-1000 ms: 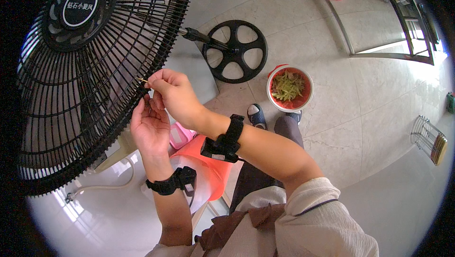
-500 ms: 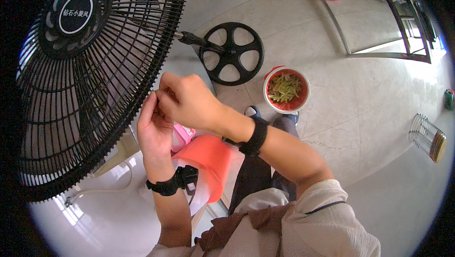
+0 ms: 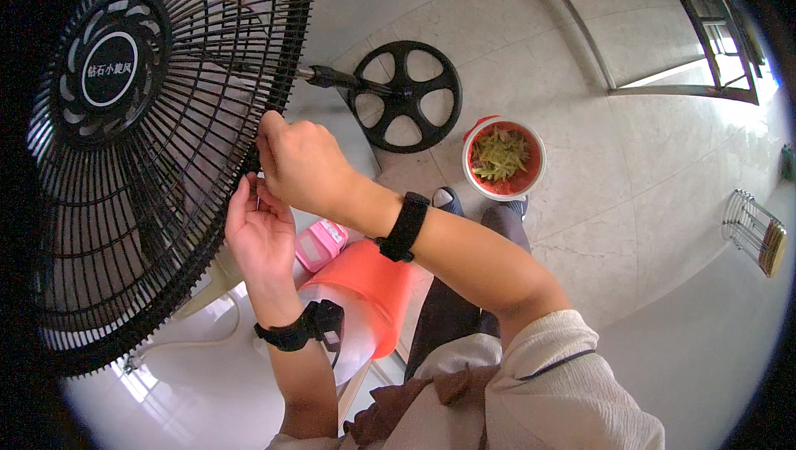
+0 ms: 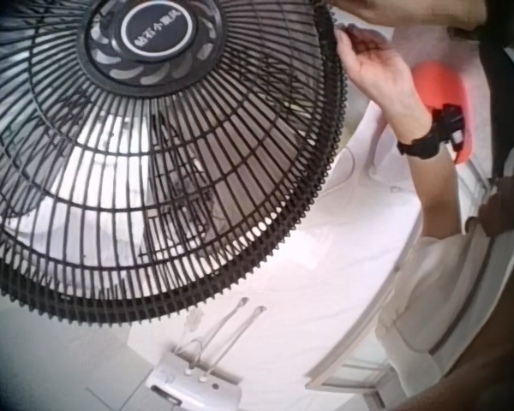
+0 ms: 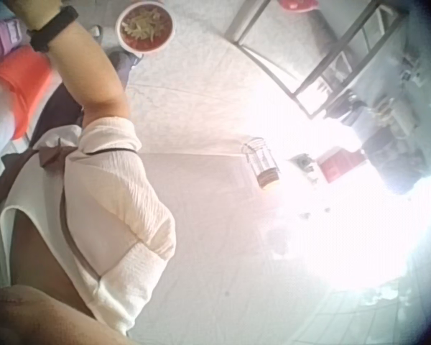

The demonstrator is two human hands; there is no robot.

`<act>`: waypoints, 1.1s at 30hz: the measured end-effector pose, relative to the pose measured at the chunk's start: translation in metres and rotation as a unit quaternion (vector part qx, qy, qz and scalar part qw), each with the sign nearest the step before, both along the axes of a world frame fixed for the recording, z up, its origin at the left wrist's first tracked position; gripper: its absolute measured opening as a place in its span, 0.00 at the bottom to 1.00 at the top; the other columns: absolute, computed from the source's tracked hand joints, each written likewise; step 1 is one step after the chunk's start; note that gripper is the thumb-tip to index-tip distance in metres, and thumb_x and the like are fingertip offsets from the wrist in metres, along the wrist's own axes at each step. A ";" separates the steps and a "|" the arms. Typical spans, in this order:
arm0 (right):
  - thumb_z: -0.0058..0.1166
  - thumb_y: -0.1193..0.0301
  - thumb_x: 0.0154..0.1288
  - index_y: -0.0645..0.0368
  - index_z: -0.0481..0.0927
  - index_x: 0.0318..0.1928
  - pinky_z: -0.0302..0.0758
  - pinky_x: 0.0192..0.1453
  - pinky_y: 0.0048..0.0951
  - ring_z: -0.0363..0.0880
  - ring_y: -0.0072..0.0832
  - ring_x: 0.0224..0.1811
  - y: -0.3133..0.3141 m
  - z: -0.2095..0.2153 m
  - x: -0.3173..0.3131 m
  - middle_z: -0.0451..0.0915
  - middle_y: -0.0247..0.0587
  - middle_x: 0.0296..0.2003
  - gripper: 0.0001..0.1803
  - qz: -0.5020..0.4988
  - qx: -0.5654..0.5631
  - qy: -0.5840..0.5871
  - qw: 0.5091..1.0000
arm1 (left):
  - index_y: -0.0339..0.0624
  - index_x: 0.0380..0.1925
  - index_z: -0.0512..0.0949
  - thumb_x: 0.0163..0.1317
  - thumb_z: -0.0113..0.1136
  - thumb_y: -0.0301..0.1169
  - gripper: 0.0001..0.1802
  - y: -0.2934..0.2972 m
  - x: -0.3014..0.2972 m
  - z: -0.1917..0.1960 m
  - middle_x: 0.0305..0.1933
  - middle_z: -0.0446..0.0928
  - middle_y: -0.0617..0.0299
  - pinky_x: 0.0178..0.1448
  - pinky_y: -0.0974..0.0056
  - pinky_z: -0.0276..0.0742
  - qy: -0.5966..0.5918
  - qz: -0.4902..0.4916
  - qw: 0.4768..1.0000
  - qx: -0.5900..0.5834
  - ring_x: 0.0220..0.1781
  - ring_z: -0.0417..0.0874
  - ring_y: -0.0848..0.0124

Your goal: The person is tying or untying small strings or fasteners along the bottom edge of a black electric fan's front grille by hand, working on multiple spots sequentially, and then checking a red bucket containing green vegetable strips.

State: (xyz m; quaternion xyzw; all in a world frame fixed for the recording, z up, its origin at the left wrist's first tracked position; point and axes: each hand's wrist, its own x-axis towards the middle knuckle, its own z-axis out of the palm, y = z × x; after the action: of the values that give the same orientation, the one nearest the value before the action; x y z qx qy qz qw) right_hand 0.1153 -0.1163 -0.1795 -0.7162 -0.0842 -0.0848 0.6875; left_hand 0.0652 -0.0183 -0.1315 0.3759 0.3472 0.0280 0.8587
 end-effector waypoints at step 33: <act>0.41 0.75 0.63 0.63 0.71 0.33 0.55 0.23 0.17 0.55 0.14 0.18 -0.002 -0.013 0.004 0.62 0.26 0.18 0.05 0.262 0.588 0.382 0.663 | 0.32 0.34 0.72 0.57 0.54 0.24 0.07 0.004 0.006 -0.001 0.31 0.73 0.60 0.37 0.75 0.77 0.007 0.017 0.999 -0.038 0.33 0.76 0.76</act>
State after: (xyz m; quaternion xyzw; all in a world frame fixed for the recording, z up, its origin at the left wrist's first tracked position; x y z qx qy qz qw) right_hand 0.1190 -0.1185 -0.1923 -0.0805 0.0692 0.3478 0.9315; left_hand 0.0711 -0.0141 -0.1329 0.3371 0.3601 0.0266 0.8695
